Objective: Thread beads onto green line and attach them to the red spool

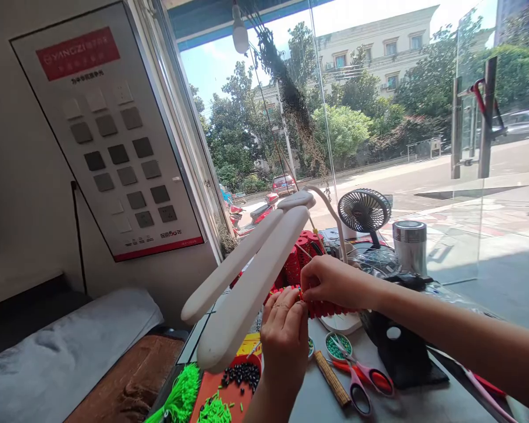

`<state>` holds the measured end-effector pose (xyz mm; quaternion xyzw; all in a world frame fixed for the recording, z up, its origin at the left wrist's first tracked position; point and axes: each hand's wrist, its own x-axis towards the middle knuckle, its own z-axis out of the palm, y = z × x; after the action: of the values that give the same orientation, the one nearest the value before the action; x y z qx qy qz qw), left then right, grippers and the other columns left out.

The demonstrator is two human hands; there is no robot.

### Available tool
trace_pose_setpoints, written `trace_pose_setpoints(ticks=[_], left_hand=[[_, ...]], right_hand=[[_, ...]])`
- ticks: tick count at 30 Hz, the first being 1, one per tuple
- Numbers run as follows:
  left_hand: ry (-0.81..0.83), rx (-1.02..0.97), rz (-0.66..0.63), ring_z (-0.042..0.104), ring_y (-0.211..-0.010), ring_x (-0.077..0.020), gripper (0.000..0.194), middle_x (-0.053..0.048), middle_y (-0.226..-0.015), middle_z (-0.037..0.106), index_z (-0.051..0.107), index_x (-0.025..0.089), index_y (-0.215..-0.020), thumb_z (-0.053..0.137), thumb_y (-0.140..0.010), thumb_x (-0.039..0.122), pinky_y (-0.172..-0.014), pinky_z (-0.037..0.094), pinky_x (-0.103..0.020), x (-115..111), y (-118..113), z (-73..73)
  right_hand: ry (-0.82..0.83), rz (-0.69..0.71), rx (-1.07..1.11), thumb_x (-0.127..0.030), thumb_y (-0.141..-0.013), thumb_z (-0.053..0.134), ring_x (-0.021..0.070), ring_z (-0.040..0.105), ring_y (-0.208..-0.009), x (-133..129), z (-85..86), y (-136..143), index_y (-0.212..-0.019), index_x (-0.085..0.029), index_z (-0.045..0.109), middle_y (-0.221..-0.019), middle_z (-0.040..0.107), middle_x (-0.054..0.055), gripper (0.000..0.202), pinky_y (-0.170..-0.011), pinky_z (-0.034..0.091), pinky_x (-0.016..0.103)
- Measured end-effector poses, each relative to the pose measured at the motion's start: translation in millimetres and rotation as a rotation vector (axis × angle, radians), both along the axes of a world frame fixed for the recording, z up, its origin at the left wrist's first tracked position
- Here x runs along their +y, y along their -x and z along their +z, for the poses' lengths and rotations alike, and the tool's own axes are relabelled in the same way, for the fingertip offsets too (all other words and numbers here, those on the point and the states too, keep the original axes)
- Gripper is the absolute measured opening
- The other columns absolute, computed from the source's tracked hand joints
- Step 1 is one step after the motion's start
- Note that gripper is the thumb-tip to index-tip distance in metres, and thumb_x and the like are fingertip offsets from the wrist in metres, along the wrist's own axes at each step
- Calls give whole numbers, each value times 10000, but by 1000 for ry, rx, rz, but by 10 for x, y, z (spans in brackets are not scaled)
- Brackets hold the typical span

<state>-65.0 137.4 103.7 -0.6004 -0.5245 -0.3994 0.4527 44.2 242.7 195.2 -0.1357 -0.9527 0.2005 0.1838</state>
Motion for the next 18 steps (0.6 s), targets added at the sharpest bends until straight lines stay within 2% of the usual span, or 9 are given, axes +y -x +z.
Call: trace_pose_setpoints(ticks=[8, 12, 14, 15, 17, 18], left_hand=[[25, -27, -20, 638, -905, -205, 146, -89, -938, 704, 605, 152, -844, 588, -738, 52, -828, 520, -401, 18, -14, 1], [23, -26, -42, 632, -929, -203, 148, -82, -944, 701, 602, 158, -852, 574, -748, 56, -841, 517, -391, -44, -30, 27], [30, -70, -68, 614, -979, -193, 141, -78, -979, 689, 599, 172, -846, 563, -760, 66, -856, 513, -355, -151, 6, 30], [30, -123, -79, 609, -989, -187, 137, -72, -987, 684, 600, 184, -847, 558, -767, 80, -855, 513, -340, -215, 45, 27], [21, -311, -89, 628, -939, -182, 128, -54, -956, 688, 611, 214, -867, 556, -782, 136, -825, 521, -332, -332, 162, 11], [14, -415, -93, 642, -888, -181, 129, -47, -919, 695, 620, 224, -888, 554, -789, 175, -792, 531, -330, -374, 233, 0]], right_hand=[[-46, -59, 28, -104, -586, 615, 89, 387, -514, -20, -30, 55, -588, -154, 590, -528, 482, -42, 56, -478, 258, 227], [-43, -17, 80, -103, -609, 613, 86, 396, -504, -39, -17, 35, -600, -169, 560, -517, 478, -52, 85, -471, 274, 220], [-22, 17, 140, -208, -717, 586, 90, 432, -525, -46, 14, -117, -670, -185, 553, -557, 507, -49, 62, -479, 321, 208], [-19, 15, 191, -286, -784, 537, 94, 456, -551, -40, 23, -241, -710, -193, 547, -597, 528, -40, 120, -498, 351, 208], [-40, -63, 317, -417, -859, 424, 112, 489, -600, 9, -5, -565, -750, -202, 536, -649, 549, -13, 266, -548, 393, 234], [-102, -162, 406, -475, -850, 425, 116, 515, -609, 60, -50, -744, -744, -207, 555, -659, 572, -2, 316, -562, 406, 243]])
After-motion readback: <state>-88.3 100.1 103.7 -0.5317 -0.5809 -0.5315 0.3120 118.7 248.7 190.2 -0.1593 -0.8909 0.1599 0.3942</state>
